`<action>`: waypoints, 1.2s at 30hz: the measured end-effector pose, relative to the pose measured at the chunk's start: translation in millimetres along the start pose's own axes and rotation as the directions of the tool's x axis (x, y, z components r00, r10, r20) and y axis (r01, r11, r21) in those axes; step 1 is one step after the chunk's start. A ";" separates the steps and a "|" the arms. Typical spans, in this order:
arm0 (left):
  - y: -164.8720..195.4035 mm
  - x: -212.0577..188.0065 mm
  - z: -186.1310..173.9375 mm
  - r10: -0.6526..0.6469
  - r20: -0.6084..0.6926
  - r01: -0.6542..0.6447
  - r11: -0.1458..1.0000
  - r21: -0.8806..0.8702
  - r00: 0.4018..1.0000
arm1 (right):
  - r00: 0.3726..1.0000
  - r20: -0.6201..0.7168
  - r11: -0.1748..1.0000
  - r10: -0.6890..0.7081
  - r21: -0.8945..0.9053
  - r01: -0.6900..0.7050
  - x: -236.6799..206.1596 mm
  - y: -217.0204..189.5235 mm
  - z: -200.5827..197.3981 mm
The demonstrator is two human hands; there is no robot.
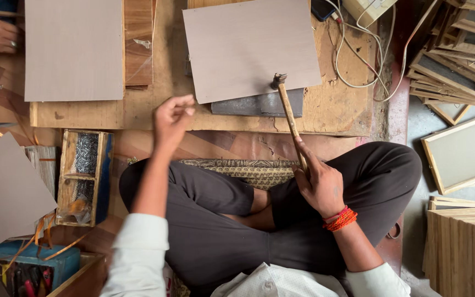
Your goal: The person sits on the floor and assembles picture frames by placing a backing board onto a wooden frame and hammering nails into the corners. They repeatedly pick up frames, position the boards, and use a hammer to secure the components.
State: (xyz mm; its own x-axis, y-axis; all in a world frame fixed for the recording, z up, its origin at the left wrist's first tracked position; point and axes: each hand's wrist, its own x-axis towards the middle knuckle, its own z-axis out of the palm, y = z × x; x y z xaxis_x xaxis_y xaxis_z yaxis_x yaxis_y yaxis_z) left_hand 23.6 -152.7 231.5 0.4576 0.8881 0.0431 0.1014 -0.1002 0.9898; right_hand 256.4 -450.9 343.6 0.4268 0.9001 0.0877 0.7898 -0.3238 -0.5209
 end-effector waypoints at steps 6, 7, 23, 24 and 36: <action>-18.0 -22.2 -162.5 0.208 -0.156 -0.005 0.616 0.788 0.966 | 1.000 0.017 0.999 0.010 -0.038 -0.009 1.1 2.7 5.5; -26.3 -30.9 -188.4 0.223 -0.205 0.033 0.598 0.801 0.953 | 0.999 0.026 0.998 0.023 -0.058 -0.021 1.2 2.5 6.1; -77.6 -89.8 -267.5 -0.249 -0.257 0.345 0.432 0.834 0.934 | 1.000 0.013 0.999 -0.014 -0.050 0.015 2.9 -1.4 8.1; -76.6 -92.7 -267.4 -0.222 -0.248 0.325 0.449 0.833 0.943 | 1.000 0.011 0.999 -0.017 -0.051 0.018 2.5 -0.9 7.9; -22.6 -29.7 -161.0 0.238 -0.297 -0.193 0.966 0.174 0.925 | 0.999 -0.047 0.998 0.027 0.066 -0.024 -7.7 -0.9 3.2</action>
State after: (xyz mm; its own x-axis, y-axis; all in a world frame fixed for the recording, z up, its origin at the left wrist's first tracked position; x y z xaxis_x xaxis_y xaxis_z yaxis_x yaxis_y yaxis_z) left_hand -134.5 -104.6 229.8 0.1847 0.9305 0.3162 0.1630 -0.3463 0.9238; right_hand 251.1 -456.6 340.7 0.4682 0.8763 0.1138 0.7487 -0.3251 -0.5777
